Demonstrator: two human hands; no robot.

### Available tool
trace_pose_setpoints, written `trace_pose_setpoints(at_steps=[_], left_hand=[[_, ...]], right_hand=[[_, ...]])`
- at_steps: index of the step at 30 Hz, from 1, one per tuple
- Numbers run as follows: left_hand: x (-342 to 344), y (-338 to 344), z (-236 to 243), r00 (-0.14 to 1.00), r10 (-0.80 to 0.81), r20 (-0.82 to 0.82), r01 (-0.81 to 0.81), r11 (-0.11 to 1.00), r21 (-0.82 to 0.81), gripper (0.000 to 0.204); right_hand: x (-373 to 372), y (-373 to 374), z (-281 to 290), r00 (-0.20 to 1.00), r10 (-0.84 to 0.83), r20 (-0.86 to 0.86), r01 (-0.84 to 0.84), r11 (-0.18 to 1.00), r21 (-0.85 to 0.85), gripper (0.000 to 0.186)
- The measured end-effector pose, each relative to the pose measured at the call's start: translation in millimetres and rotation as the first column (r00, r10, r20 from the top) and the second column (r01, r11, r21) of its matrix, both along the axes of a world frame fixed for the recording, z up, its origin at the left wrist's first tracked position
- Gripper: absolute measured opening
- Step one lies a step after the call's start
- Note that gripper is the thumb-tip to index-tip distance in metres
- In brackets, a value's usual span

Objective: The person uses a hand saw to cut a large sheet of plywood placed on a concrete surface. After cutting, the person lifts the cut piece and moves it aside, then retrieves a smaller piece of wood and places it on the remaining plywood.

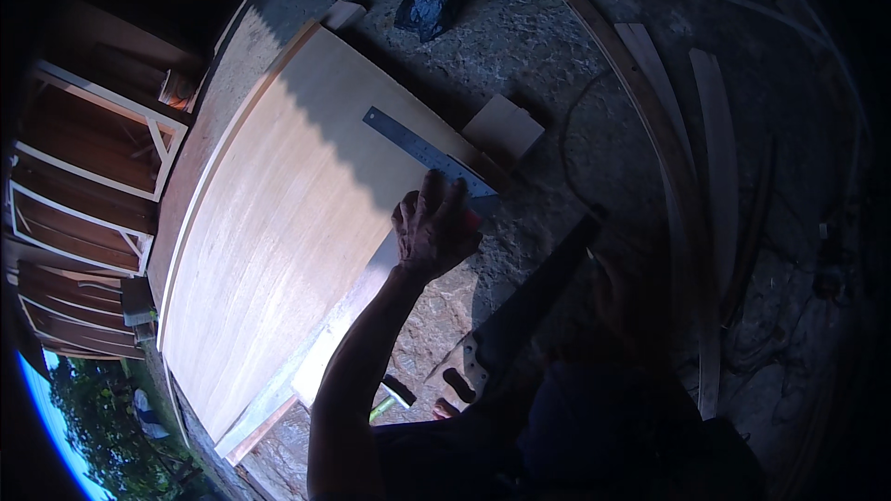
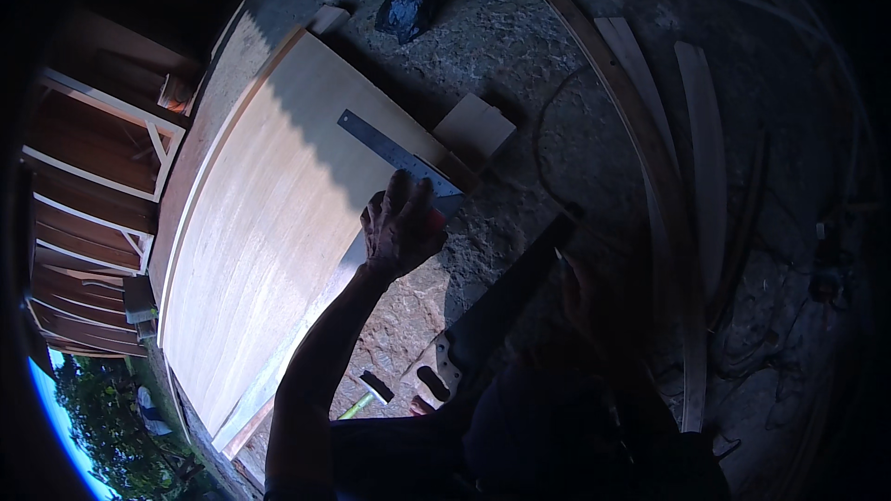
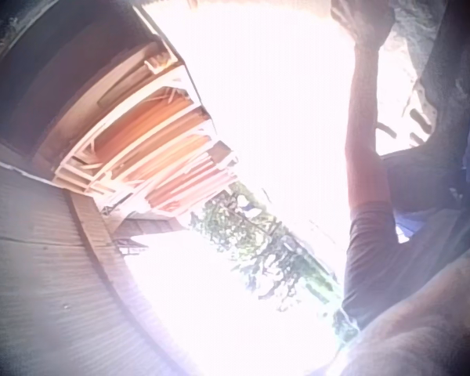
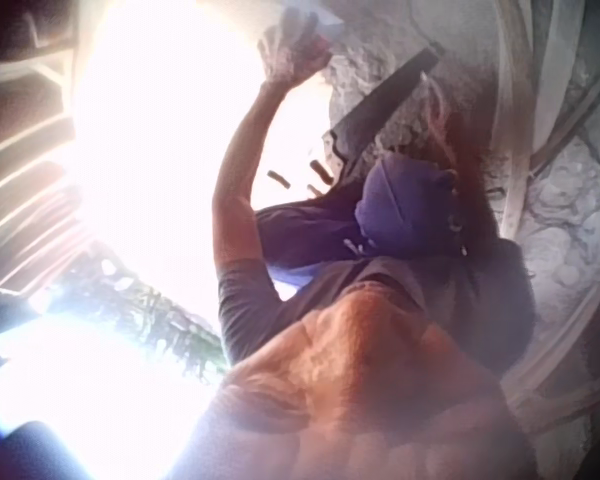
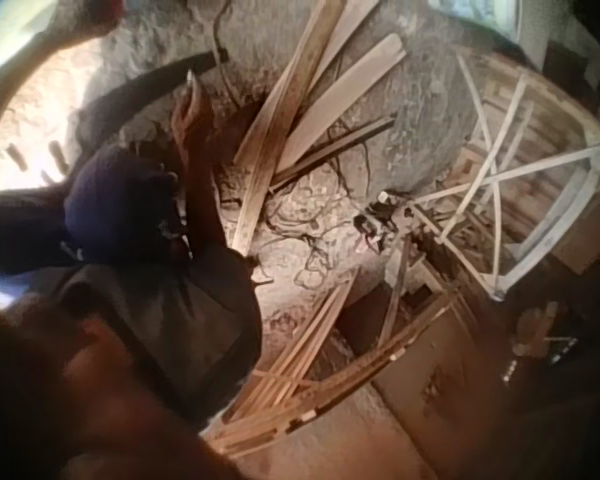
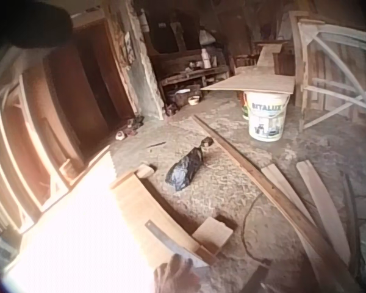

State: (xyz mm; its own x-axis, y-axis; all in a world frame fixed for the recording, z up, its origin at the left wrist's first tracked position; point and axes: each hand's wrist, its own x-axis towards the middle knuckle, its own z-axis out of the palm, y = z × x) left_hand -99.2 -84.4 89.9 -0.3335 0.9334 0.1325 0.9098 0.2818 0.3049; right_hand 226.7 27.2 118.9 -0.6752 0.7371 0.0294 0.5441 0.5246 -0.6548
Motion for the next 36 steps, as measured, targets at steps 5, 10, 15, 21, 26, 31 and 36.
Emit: trace_pose_setpoints(at_steps=[5,10,15,21,26,31,36], left_hand=[[3.8,7.0,11.8,0.999,0.040,0.023,-0.039,0.998,-0.040,0.087],[5.4,14.3,14.3,0.998,0.053,0.046,-0.049,0.996,-0.069,0.084],[1.0,9.2,17.6,0.997,0.056,0.054,-0.053,0.997,-0.058,0.077],[4.7,13.1,25.4,0.998,0.066,0.013,-0.064,0.993,-0.094,0.070],[6.1,14.4,24.1,0.997,0.072,0.002,-0.071,0.995,-0.064,0.064],[6.1,12.9,25.0,0.995,0.067,0.068,-0.062,0.995,-0.076,0.062],[3.2,6.8,26.6,0.995,0.085,0.060,-0.078,0.990,-0.121,0.070]], right_hand=[[-95.5,25.6,-42.2,0.971,0.074,-0.228,-0.089,0.994,-0.058,0.034],[-186.7,65.5,-46.6,0.932,0.213,-0.295,-0.195,0.977,0.091,0.027],[-231.4,76.1,-25.2,0.906,0.393,-0.156,-0.380,0.919,0.109,0.029],[-245.6,81.5,-29.2,0.875,0.478,-0.071,-0.470,0.876,0.110,0.023],[-251.1,80.9,-24.3,0.857,0.515,0.026,-0.508,0.835,0.212,0.028],[-214.2,81.7,-12.3,0.802,0.563,0.201,-0.596,0.781,0.188,0.025],[-148.2,60.1,-33.4,0.930,0.365,0.040,-0.367,0.919,0.147,0.026]])
